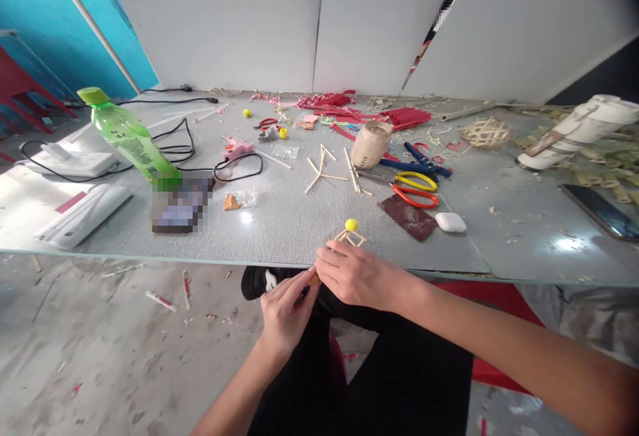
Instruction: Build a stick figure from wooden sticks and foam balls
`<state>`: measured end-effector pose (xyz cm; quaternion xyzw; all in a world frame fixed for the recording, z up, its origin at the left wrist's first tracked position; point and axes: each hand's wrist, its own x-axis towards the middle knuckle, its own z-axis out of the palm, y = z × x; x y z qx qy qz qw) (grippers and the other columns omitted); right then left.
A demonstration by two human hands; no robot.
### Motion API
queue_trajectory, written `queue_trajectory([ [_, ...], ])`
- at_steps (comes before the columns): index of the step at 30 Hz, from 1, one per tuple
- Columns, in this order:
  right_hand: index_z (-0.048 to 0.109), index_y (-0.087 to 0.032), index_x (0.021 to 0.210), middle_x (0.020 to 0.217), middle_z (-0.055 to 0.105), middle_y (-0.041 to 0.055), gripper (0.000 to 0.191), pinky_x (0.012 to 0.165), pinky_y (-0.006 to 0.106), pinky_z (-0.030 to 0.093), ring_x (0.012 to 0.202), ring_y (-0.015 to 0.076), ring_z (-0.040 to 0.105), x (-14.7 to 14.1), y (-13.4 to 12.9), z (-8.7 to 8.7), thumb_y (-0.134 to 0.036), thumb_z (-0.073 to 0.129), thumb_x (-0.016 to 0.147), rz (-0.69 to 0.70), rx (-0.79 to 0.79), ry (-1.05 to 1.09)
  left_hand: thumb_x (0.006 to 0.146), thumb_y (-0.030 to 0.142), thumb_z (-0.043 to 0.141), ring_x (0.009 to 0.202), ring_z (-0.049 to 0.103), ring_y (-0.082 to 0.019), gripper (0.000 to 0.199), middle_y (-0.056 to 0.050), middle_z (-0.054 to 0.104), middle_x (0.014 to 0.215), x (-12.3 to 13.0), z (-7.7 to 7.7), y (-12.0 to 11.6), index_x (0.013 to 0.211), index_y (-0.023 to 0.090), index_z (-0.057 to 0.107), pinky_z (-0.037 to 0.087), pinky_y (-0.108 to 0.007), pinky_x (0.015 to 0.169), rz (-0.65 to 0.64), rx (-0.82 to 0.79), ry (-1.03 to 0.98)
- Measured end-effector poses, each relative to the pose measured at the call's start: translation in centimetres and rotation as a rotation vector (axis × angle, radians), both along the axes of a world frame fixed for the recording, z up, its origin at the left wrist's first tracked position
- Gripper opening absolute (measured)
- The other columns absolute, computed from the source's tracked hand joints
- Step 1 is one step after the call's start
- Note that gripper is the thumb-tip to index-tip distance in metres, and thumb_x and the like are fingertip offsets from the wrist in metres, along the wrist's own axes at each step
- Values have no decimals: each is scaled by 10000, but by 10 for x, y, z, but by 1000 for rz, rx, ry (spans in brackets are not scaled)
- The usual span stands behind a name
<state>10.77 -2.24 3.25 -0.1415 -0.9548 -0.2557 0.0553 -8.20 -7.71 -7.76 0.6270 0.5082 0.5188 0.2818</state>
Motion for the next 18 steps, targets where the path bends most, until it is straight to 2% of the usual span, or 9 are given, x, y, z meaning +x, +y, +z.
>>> queue_trajectory([
  [5, 723, -101, 940, 855, 683, 81, 207, 936, 399, 449, 906, 235, 609, 1, 0, 0, -80, 521, 983, -3, 10, 8, 869, 259, 789, 691, 753, -208, 220, -47, 821, 908, 4, 3, 0, 1079, 306, 837, 633, -327, 709, 50, 52, 12],
  [9, 723, -104, 954, 872, 680, 78, 202, 934, 399, 450, 906, 232, 606, 1, 1, 1, -100, 526, 998, 2, 0, -2, 809, 285, 850, 593, 708, -169, 347, -36, 817, 870, 8, 10, -4, 1153, 276, 810, 587, -262, 547, 126, 42, 0],
  [13, 720, -106, 956, 875, 680, 78, 196, 941, 401, 443, 914, 233, 605, 1, 1, 2, -99, 529, 998, 2, -8, 3, 810, 313, 843, 551, 695, -158, 298, -40, 817, 838, 11, 17, -5, 1098, 242, 819, 572, -249, 505, 153, -13, -53],
  [18, 712, -112, 937, 854, 670, 69, 186, 916, 400, 443, 884, 229, 602, 0, 0, 2, -96, 536, 994, 0, -11, 12, 853, 338, 790, 560, 706, -170, 200, -34, 811, 798, 15, 25, -3, 1018, 233, 832, 583, -268, 536, 148, -106, -76],
])
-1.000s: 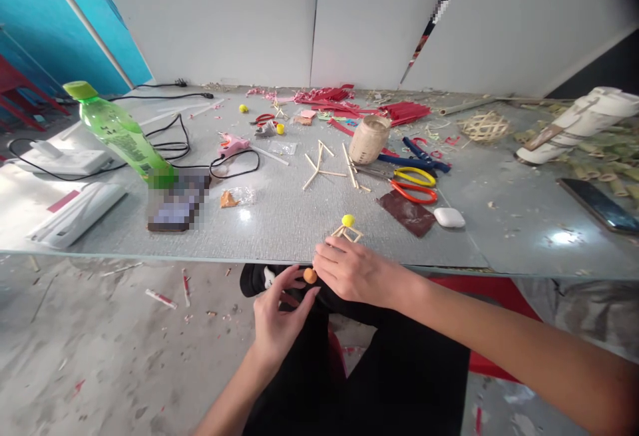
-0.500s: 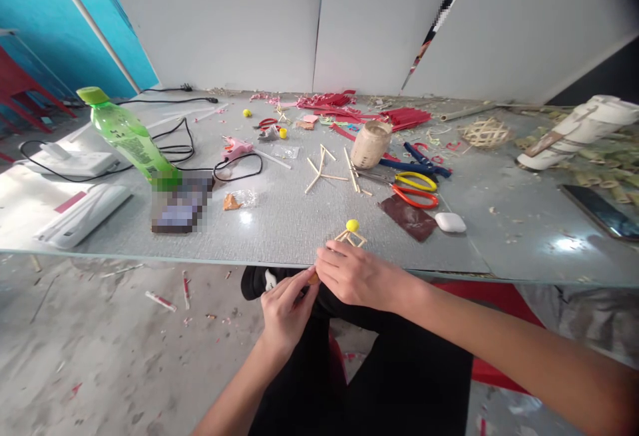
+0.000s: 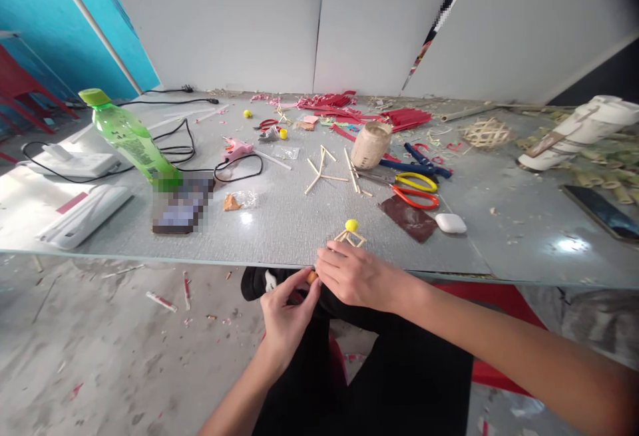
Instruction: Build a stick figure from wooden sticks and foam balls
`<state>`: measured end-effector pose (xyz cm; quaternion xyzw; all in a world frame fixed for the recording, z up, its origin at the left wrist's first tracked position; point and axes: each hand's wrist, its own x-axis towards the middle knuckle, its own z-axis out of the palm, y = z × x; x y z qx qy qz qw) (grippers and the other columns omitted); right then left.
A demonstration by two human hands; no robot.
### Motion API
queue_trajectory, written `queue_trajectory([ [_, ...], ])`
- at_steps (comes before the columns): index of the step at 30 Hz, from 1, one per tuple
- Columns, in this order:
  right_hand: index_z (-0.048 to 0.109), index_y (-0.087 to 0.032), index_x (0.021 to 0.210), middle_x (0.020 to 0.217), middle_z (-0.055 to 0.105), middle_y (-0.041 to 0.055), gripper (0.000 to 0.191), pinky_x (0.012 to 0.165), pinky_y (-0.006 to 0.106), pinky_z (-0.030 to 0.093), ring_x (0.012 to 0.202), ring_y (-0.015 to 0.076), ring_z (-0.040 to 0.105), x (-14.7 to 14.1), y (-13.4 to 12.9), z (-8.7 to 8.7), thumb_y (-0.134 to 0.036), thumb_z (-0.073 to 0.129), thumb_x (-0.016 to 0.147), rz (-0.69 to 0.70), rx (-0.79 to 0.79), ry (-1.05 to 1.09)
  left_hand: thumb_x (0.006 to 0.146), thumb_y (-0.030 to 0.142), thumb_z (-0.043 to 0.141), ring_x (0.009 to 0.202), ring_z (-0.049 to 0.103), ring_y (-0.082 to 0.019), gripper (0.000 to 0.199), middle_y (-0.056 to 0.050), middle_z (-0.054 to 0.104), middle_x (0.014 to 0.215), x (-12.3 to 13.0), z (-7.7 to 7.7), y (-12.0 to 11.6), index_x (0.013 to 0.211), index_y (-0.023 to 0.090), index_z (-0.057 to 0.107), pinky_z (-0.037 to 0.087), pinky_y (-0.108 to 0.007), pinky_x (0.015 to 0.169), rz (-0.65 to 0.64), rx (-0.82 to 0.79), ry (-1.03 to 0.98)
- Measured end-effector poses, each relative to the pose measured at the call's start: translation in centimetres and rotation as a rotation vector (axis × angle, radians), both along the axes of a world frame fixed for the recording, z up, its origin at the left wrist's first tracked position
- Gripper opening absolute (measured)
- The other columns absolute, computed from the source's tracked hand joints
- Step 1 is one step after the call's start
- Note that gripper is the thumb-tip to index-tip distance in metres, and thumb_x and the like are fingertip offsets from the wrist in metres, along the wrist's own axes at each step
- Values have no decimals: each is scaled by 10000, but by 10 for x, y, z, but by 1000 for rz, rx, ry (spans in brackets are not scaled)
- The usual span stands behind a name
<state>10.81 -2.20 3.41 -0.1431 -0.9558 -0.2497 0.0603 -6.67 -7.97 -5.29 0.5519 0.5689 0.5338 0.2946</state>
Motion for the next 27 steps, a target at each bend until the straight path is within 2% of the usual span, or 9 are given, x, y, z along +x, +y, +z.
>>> queue_trajectory([
  [6, 714, -109, 930, 849, 674, 74, 180, 916, 400, 446, 882, 225, 602, 1, 1, -2, -91, 545, 992, 8, 15, -3, 829, 300, 805, 541, 691, -170, 135, -33, 811, 795, 3, 6, 2, 947, 243, 843, 589, -291, 546, 18, 25, -41],
  [10, 731, -97, 1039, 971, 723, 107, 195, 977, 421, 449, 1011, 252, 622, 2, -2, -2, -117, 539, 1007, -4, 59, -4, 848, 326, 789, 557, 695, -170, 180, -43, 816, 841, 1, 1, 2, 1000, 243, 833, 579, -282, 529, 7, 31, -8],
  [15, 663, -95, 1314, 1261, 725, 133, 314, 1069, 429, 441, 1216, 266, 596, 20, -12, 21, -133, 538, 1029, -55, 44, 152, 861, 363, 787, 610, 722, -178, 268, -42, 812, 847, 0, -2, 3, 1098, 240, 806, 609, -292, 595, -26, 17, -5],
  [18, 638, -152, 1366, 1284, 738, 114, 359, 1042, 450, 472, 1206, 276, 620, 48, -15, 34, -123, 563, 1017, -210, -22, 362, 869, 359, 795, 653, 738, -185, 325, -52, 821, 908, -4, -1, 1, 1172, 243, 776, 616, -298, 637, -52, 17, -9],
  [20, 648, -205, 1349, 1183, 771, 92, 366, 993, 458, 512, 1096, 278, 670, 70, -14, 31, -148, 632, 988, -355, -73, 582, 895, 341, 773, 722, 753, -198, 350, -63, 820, 976, -11, -4, -4, 1231, 248, 742, 613, -303, 688, -79, 24, -11],
  [22, 678, -215, 1286, 1017, 779, 72, 312, 892, 413, 561, 915, 240, 697, 90, -10, 19, -168, 658, 977, -434, -143, 805, 946, 314, 704, 784, 753, -205, 295, -63, 809, 980, -23, -15, -13, 1233, 247, 715, 597, -303, 741, -114, 48, -16],
  [24, 706, -211, 1208, 912, 759, 51, 219, 777, 357, 577, 784, 199, 694, 104, -4, 2, -220, 644, 998, -515, -290, 936, 993, 291, 619, 687, 703, -176, 125, -29, 750, 804, -35, -33, -24, 1063, 234, 705, 552, -274, 699, -123, 91, 5],
  [26, 717, -200, 1167, 858, 759, 41, 195, 690, 309, 570, 742, 181, 707, 110, 4, -13, -277, 624, 1015, -571, -486, 1039, 1017, 277, 569, 532, 588, -137, 164, 6, 641, 645, -42, -59, -37, 899, 220, 668, 454, -238, 566, -226, 60, 104],
  [27, 721, -198, 1162, 845, 763, 39, 205, 669, 298, 565, 725, 177, 709, 110, 8, -19, -303, 618, 1018, -597, -576, 1075, 1035, 268, 539, 518, 566, -134, 223, 11, 605, 613, -43, -72, -44, 846, 217, 646, 428, -236, 554, -319, -16, 171],
])
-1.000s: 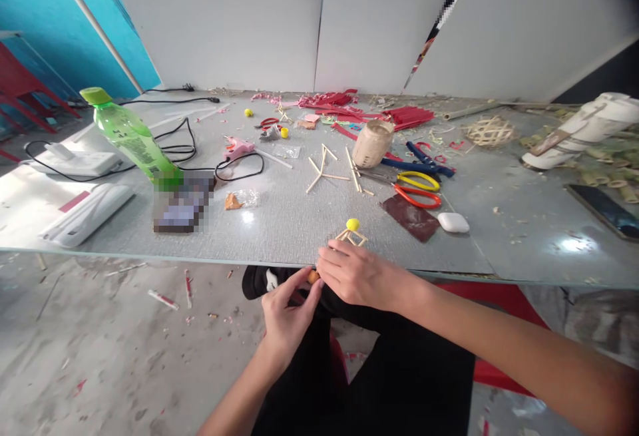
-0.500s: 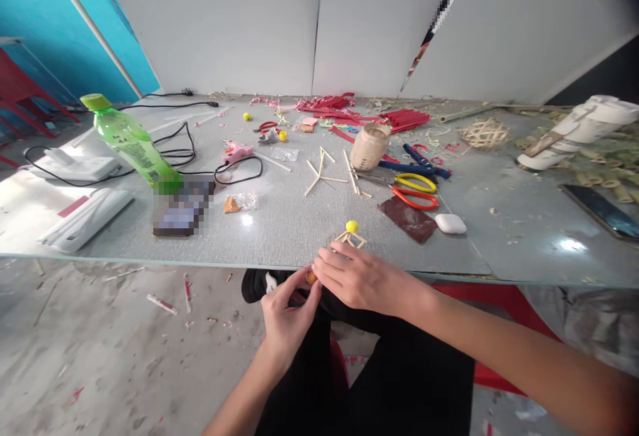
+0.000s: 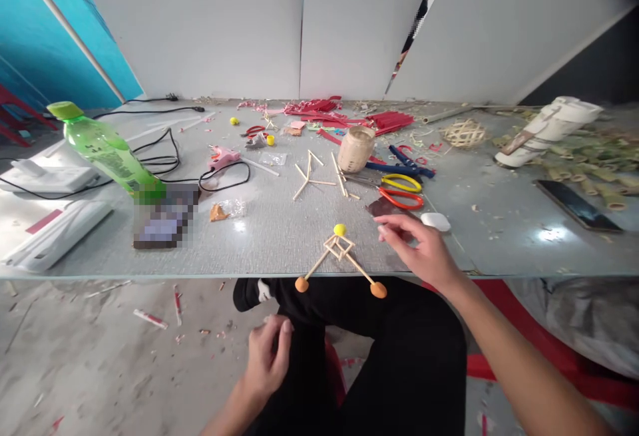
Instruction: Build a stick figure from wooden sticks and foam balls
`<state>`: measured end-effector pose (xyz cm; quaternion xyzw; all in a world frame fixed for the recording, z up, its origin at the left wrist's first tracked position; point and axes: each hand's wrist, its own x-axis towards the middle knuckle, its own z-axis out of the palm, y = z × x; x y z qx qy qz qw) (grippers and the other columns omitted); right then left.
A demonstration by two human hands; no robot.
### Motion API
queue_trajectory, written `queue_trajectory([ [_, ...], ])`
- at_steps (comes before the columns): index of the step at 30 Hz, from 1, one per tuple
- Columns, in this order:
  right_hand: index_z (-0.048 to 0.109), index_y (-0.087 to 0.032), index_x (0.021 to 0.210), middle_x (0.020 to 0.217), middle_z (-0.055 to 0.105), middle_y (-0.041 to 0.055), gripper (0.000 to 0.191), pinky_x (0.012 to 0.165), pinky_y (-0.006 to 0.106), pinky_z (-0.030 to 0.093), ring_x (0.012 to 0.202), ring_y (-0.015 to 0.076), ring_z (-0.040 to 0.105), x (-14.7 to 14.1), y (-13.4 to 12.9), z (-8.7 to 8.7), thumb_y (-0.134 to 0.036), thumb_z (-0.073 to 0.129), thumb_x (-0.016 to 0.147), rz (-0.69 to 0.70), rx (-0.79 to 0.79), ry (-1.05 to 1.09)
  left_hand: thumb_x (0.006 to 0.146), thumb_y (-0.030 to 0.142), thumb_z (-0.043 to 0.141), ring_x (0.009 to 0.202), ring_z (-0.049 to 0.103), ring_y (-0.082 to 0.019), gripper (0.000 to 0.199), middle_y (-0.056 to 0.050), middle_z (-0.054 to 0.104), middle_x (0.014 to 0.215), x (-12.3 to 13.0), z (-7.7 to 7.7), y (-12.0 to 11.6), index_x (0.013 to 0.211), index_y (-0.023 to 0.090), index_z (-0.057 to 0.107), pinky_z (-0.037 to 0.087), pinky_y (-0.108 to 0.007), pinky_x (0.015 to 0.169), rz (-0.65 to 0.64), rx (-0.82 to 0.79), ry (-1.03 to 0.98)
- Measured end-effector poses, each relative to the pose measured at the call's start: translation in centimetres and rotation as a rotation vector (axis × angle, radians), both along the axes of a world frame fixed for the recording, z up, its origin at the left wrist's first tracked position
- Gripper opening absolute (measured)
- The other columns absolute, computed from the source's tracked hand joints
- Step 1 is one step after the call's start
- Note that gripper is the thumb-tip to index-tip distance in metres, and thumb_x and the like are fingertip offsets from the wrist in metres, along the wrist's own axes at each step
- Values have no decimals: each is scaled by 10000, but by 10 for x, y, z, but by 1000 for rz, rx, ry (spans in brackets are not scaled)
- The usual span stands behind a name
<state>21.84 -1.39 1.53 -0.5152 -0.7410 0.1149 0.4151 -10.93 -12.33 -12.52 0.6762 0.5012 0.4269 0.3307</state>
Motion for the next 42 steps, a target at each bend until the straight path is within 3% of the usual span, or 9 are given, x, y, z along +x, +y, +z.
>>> queue_trajectory([
  [2, 734, -206, 1144, 924, 784, 56, 227, 681, 302, 569, 765, 183, 719, -3, 9, -8, -354, 637, 1002, 31, -110, 74, 1053, 257, 504, 502, 550, -134, 302, 10, 577, 586, 3, -26, -12, 775, 213, 613, 388, -236, 528, -162, -88, 140],
  [4, 728, -224, 1193, 1052, 791, 77, 272, 759, 332, 584, 888, 207, 733, -9, 17, -13, -386, 642, 991, 88, -189, 118, 1048, 241, 486, 539, 589, -149, 345, -11, 604, 609, 10, -48, -21, 716, 210, 574, 376, -252, 543, -262, 22, 277],
  [8, 650, -253, 1355, 1231, 771, 101, 418, 925, 416, 577, 1108, 254, 719, -15, 28, -18, -386, 671, 959, 240, -337, 183, 1041, 210, 432, 572, 627, -157, 337, -23, 632, 626, 19, -71, -26, 725, 205, 549, 345, -277, 566, -312, 146, 420],
  [17, 672, -265, 1347, 1169, 770, 77, 598, 974, 389, 594, 1128, 241, 723, -27, 47, -23, -401, 854, 794, 348, -486, 221, 1051, 236, 420, 560, 627, -142, 366, -18, 624, 618, 18, -79, -19, 703, 203, 528, 316, -289, 563, -280, 42, 416],
  [25, 736, -223, 1191, 937, 803, 36, 427, 816, 328, 596, 882, 210, 767, -47, 49, -17, -354, 839, 799, 264, -546, 284, 1043, 246, 419, 539, 602, -146, 386, -24, 607, 598, 23, -80, -24, 671, 203, 511, 306, -307, 554, -273, 32, 387],
  [29, 720, -221, 1215, 897, 803, 38, 462, 711, 304, 583, 834, 215, 763, -60, 64, 13, -289, 829, 772, 237, -538, 318, 1045, 235, 416, 485, 522, -125, 390, -5, 538, 546, 9, -37, -5, 670, 202, 518, 298, -302, 522, -348, 86, 273],
  [33, 703, -218, 1232, 836, 792, 24, 545, 609, 280, 536, 705, 189, 728, -86, 98, 42, -327, 861, 722, 169, -462, 362, 1044, 279, 462, 518, 514, -120, 333, -11, 561, 580, -7, 50, 52, 778, 184, 638, 349, -267, 545, -354, 195, 181],
  [37, 704, -220, 1219, 784, 772, 7, 563, 574, 269, 495, 633, 168, 682, -114, 133, 47, -375, 866, 702, 134, -342, 406, 1000, 368, 574, 532, 542, -103, 227, -9, 645, 679, 6, 128, 102, 967, 169, 680, 398, -210, 510, -452, -14, 61],
  [42, 701, -198, 1207, 807, 780, 23, 575, 554, 247, 457, 640, 163, 670, -125, 158, 31, -372, 862, 684, 130, -359, 488, 903, 302, 637, 508, 488, -90, 146, 41, 573, 591, 34, 150, 142, 817, 187, 613, 371, -220, 534, -426, 29, 190],
])
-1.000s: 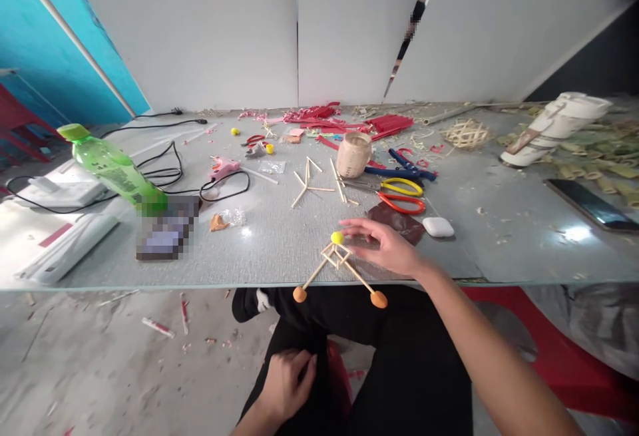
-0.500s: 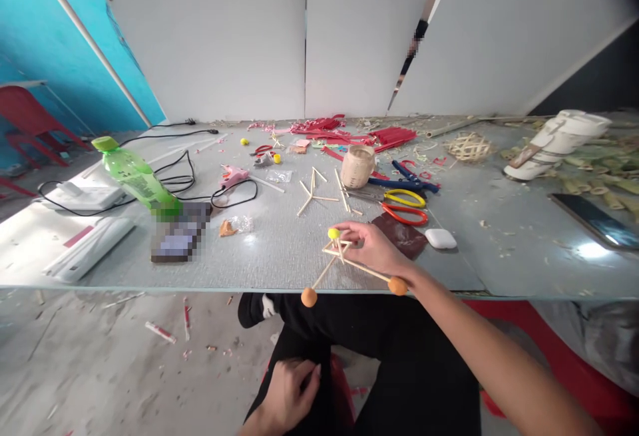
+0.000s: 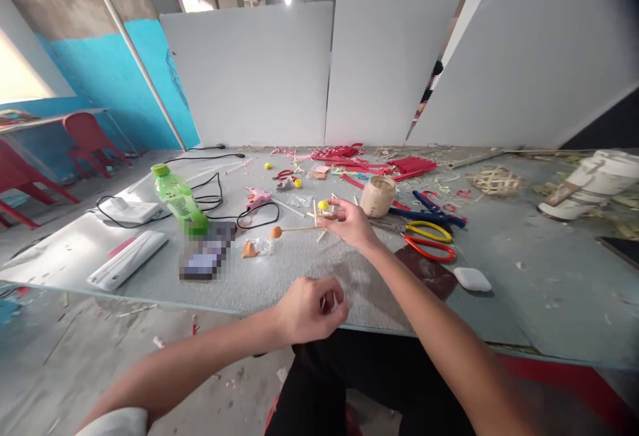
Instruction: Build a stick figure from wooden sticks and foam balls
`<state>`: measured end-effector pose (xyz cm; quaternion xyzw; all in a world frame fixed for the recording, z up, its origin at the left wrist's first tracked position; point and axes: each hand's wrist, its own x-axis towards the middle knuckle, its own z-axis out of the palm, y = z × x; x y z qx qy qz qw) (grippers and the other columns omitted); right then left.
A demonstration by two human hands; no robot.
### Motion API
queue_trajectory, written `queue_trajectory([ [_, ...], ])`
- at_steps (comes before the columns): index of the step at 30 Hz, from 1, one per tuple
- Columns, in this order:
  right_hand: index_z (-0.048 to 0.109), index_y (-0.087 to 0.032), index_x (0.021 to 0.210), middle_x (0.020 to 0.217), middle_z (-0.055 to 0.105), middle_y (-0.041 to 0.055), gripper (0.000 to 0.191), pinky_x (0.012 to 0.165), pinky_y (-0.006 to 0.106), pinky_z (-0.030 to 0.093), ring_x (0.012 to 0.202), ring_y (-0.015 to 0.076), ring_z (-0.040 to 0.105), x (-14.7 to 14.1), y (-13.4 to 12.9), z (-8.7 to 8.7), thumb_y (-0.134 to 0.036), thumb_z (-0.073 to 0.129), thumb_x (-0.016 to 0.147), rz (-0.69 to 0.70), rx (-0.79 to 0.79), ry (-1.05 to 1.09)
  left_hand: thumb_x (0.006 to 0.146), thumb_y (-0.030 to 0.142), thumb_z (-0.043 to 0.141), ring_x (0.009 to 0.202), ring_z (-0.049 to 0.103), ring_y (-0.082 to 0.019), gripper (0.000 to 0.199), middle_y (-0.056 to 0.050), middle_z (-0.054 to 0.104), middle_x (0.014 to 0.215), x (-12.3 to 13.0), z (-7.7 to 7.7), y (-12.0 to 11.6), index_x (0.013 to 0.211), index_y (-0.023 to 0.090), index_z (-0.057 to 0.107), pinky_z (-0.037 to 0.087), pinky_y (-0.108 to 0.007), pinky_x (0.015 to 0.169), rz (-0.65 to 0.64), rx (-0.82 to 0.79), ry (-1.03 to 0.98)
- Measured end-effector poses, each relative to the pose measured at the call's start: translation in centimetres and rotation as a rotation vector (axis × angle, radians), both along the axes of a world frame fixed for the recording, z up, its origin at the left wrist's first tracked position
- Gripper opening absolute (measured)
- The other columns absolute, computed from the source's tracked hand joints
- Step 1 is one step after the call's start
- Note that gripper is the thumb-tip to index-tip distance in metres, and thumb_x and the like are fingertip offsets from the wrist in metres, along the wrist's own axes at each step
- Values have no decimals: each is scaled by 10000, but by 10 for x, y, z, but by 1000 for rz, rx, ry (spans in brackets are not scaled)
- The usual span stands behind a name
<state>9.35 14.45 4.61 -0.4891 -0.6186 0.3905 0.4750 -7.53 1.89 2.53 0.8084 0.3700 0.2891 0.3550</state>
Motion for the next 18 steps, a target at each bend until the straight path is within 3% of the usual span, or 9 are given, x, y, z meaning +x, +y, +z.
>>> queue_trajectory([
  [5, 700, -187, 1202, 826, 793, 29, 586, 565, 235, 452, 666, 162, 684, 7, 7, -9, -366, 869, 671, -33, 10, 5, 897, 339, 659, 552, 500, -103, 197, 32, 612, 647, 1, -10, 38, 785, 192, 588, 338, -247, 558, 106, 25, 156],
  [10, 705, -181, 1192, 849, 803, 45, 567, 567, 246, 483, 666, 172, 706, 11, 8, -13, -392, 865, 690, -44, 8, 1, 926, 377, 639, 538, 514, -112, 218, 25, 631, 633, -11, -14, 45, 804, 197, 628, 313, -260, 559, 125, 87, 255],
  [15, 677, -193, 1228, 921, 822, 64, 592, 724, 315, 586, 810, 221, 774, 16, 11, -22, -407, 863, 708, -20, -5, 61, 924, 348, 630, 538, 485, -106, 219, 16, 591, 621, -36, -10, 75, 783, 181, 631, 324, -249, 554, 240, 147, 161],
  [18, 658, -203, 1253, 957, 829, 69, 613, 822, 364, 610, 887, 243, 797, 17, 11, -25, -415, 864, 716, 25, -34, 123, 939, 426, 626, 549, 510, -104, 284, 1, 601, 664, -49, 1, 107, 850, 159, 660, 361, -228, 534, 216, -23, -24],
])
